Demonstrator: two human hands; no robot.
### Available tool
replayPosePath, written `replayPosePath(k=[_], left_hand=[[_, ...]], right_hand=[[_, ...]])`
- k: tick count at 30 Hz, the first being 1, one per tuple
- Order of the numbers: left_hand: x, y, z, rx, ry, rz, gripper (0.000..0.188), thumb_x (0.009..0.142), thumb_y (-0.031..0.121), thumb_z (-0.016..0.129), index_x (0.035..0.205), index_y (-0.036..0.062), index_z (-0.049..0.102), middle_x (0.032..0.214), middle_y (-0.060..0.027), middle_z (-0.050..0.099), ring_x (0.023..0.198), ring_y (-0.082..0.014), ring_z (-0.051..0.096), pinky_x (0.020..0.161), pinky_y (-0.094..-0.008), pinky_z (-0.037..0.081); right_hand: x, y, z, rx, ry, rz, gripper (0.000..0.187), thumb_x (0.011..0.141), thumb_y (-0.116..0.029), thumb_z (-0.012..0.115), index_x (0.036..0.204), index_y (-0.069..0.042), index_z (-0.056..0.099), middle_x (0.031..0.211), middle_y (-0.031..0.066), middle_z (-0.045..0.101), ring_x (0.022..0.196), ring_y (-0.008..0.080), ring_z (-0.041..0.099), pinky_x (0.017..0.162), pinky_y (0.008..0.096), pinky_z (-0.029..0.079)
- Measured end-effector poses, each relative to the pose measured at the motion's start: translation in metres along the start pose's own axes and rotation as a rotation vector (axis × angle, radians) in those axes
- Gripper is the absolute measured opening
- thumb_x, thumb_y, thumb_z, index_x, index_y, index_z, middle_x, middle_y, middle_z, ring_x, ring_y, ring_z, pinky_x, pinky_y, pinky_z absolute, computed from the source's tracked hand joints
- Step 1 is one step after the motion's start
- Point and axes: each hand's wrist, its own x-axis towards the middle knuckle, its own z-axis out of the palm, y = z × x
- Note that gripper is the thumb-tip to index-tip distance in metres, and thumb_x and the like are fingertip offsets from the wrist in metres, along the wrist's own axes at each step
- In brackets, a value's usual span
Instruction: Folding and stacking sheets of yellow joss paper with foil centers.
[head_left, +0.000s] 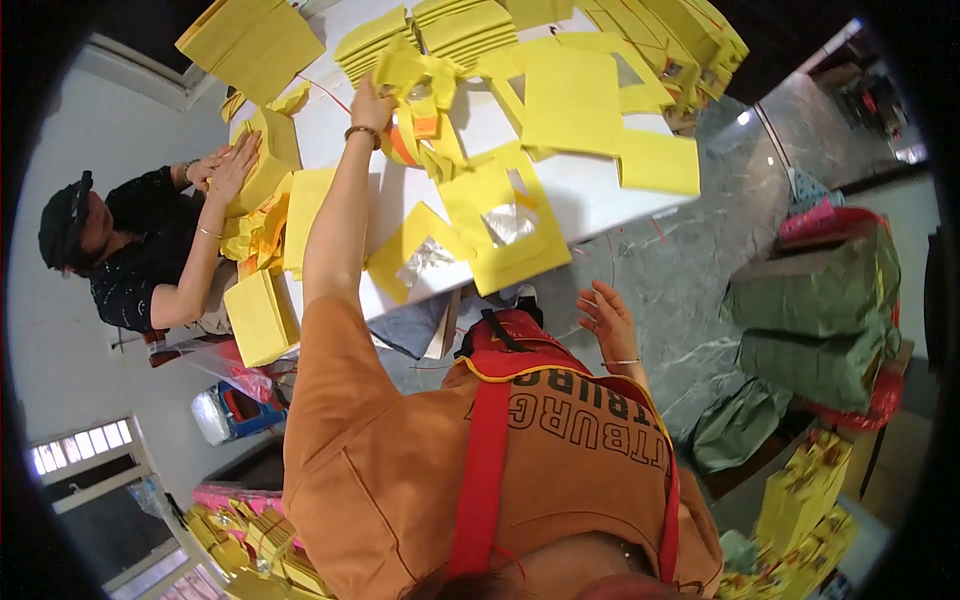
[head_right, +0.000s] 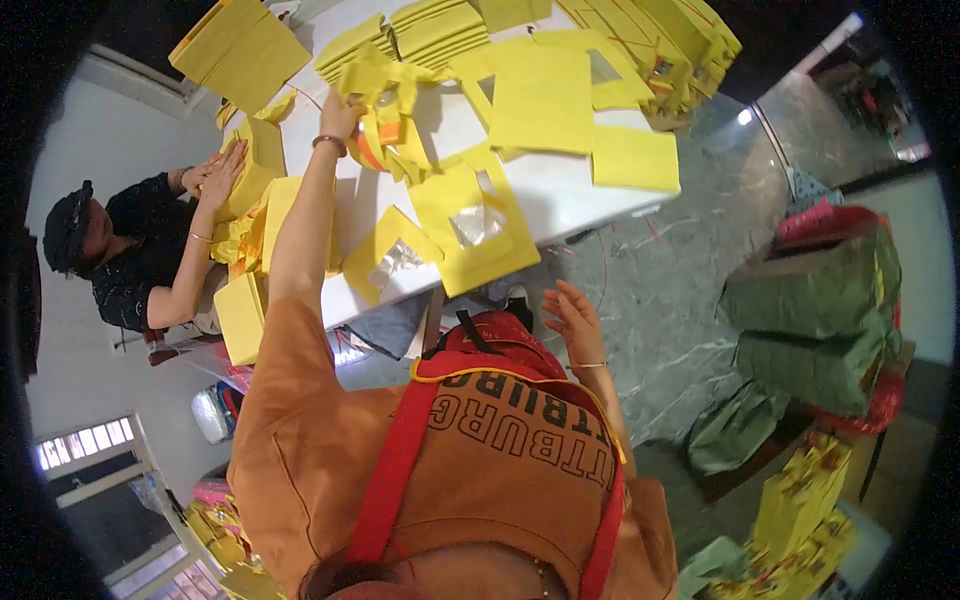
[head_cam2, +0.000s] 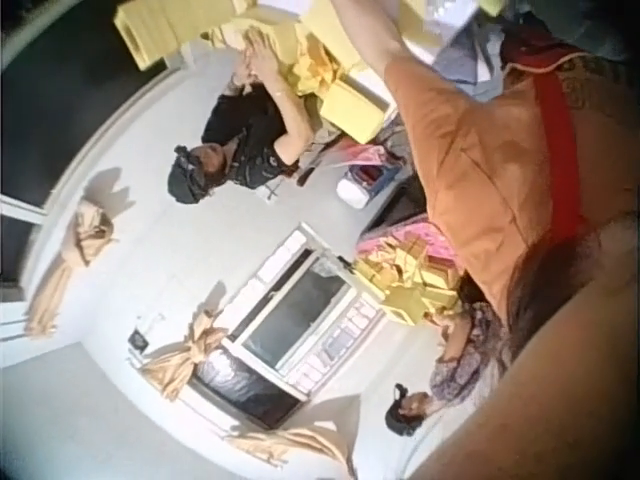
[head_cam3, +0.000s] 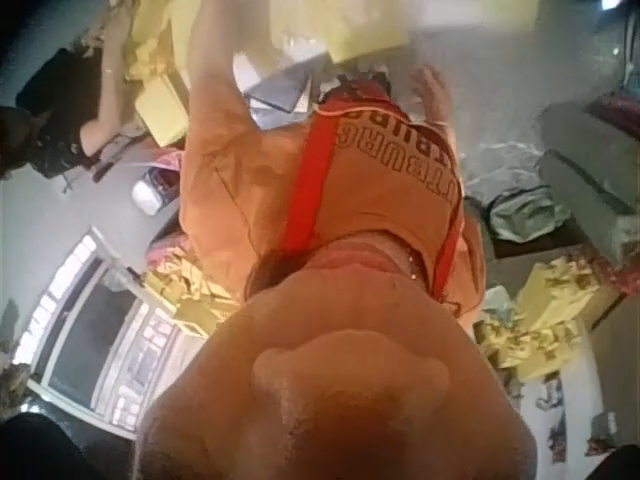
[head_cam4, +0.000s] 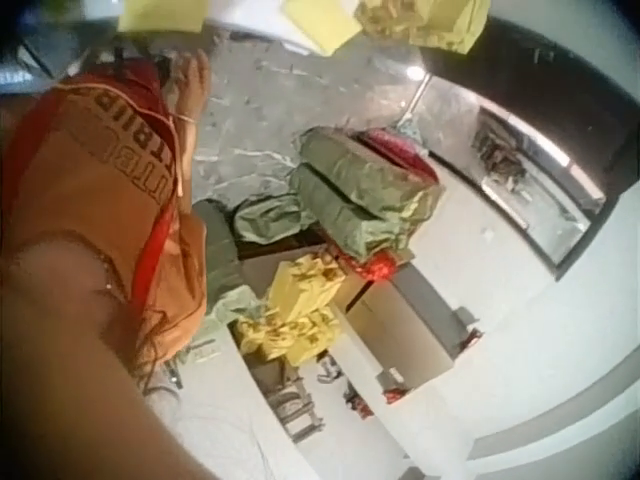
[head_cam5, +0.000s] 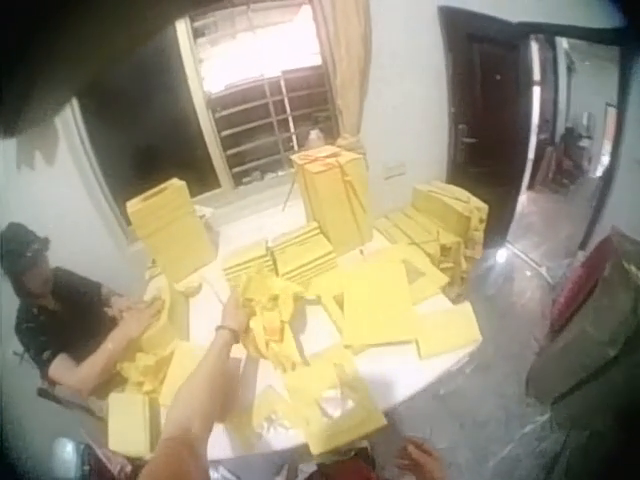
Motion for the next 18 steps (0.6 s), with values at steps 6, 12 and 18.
replayPosePath(k=[6,12,18], left_hand=[[0.062,-0.050,0.018,0.177,-0.285,-0.282,0.055,0.075,0.019,0.056,0.126,0.0098,0.039,0.127,-0.0235,0.033,0.091,-0.0286,0.056,0.079,-0.0346,0.045],[0.057,-0.039,-0.014,0.383,-0.182,0.276,0.040,0.087,0.026,0.044,0.124,0.0110,0.044,0.126,-0.0177,0.043,0.127,-0.0331,0.022,0.103,-0.0345,0.020],[0.025,0.030,-0.018,0.331,0.050,0.145,0.046,0.080,0.025,0.058,0.119,0.0048,0.046,0.113,-0.0135,0.053,0.108,-0.0250,0.048,0.089,-0.0322,0.039]], right_hand=[[0.050,-0.065,0.002,-0.094,-0.021,-0.101,0.031,0.088,-0.021,0.048,0.117,-0.009,0.048,0.108,0.0052,0.055,0.096,0.0144,0.054,0.075,0.0265,0.045],[0.103,-0.121,0.020,-0.266,-0.163,-0.080,0.032,0.089,-0.019,0.047,0.118,-0.007,0.047,0.109,0.0059,0.055,0.096,0.0138,0.054,0.077,0.0264,0.044],[0.151,-0.163,0.023,-0.368,-0.329,-0.045,0.030,0.088,-0.018,0.049,0.116,-0.006,0.048,0.106,0.0056,0.057,0.096,0.0134,0.054,0.077,0.0257,0.043]])
